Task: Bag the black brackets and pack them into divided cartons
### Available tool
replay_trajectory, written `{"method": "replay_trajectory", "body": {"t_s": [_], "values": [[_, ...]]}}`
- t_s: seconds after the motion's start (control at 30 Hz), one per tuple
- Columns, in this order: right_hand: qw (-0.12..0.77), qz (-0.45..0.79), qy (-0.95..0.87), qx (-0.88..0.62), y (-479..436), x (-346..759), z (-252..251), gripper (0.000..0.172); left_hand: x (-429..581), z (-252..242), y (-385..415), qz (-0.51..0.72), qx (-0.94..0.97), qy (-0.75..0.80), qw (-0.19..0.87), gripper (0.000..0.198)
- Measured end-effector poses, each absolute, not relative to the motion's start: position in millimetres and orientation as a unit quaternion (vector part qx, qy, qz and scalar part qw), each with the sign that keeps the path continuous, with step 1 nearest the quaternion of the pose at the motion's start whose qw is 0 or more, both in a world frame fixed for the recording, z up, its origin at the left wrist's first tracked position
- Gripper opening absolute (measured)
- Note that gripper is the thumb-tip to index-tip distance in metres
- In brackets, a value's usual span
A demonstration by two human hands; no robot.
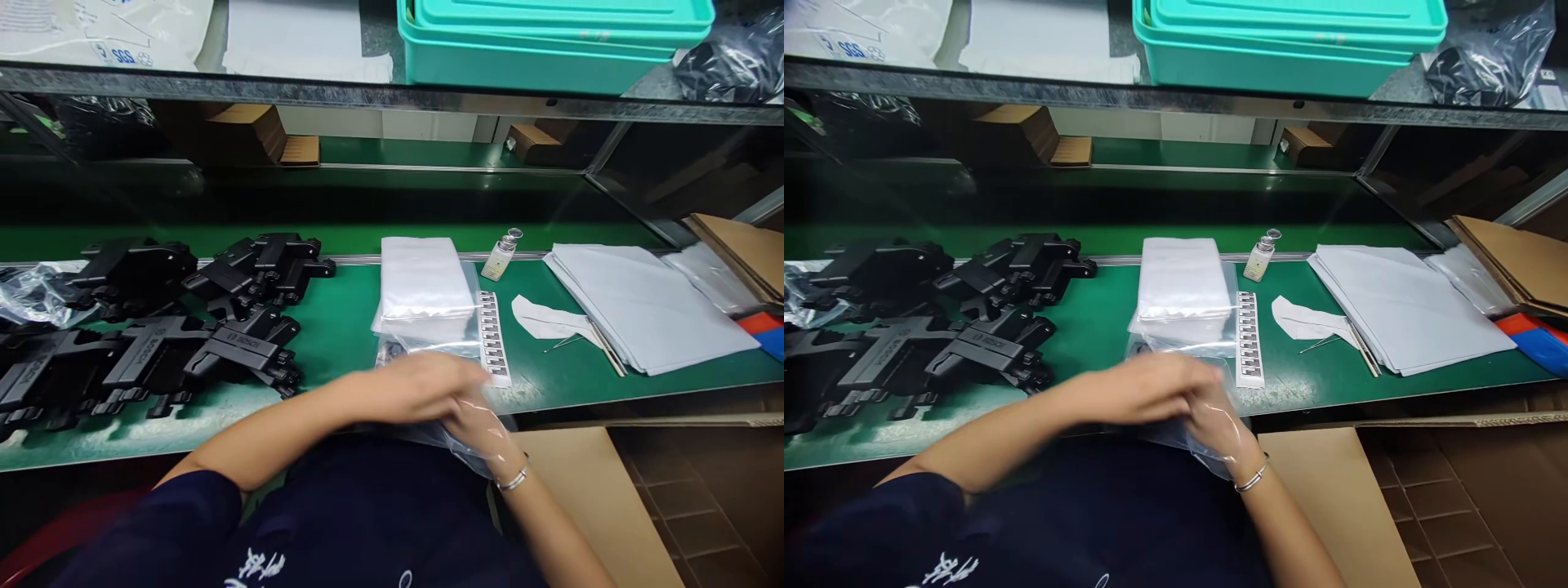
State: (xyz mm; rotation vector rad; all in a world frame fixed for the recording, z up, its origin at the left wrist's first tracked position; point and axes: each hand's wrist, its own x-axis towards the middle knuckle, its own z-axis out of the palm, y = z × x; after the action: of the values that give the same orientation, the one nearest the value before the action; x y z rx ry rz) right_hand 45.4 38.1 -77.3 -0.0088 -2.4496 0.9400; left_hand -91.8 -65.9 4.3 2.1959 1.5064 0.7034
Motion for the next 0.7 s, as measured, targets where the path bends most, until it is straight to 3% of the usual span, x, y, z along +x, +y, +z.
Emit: {"method": "replay_trajectory", "body": {"t_s": [0.07,0.17,0.27,0.33,0.4,0.47,0.57,0.7], "values": [[0.231,0.276,-0.93,0.07,33,46,-62,0.025,-130,11,-67,0.157,0.739,0.617,0.22,0.046],[0.21,0.18,-0.946,0.171,30,42,-47,0.026,-164,0,-71,0.091,0.711,0.59,0.372,0.045],[0.269,0.23,-0.932,0.078,43,44,-41,0.032,-170,-26,-86,0.235,0.644,0.579,0.441,0.052],[0.384,0.281,-0.874,-0.102,55,51,-36,0.037,-168,-42,-99,0.362,0.547,0.619,0.432,0.062],[0.455,0.302,-0.817,-0.188,59,58,-29,0.037,-161,-52,-110,0.446,0.452,0.663,0.397,0.072],[0.412,0.289,-0.857,-0.109,49,55,-19,0.037,-152,-54,-113,0.466,0.413,0.702,0.345,0.084],[0.25,0.242,-0.937,0.007,30,36,-3,0.05,-134,-46,-113,0.397,0.454,0.742,0.291,0.103],[0.14,0.251,-0.958,0.008,38,24,4,0.035,-113,-39,-112,0.323,0.589,0.714,0.199,0.102]]}}
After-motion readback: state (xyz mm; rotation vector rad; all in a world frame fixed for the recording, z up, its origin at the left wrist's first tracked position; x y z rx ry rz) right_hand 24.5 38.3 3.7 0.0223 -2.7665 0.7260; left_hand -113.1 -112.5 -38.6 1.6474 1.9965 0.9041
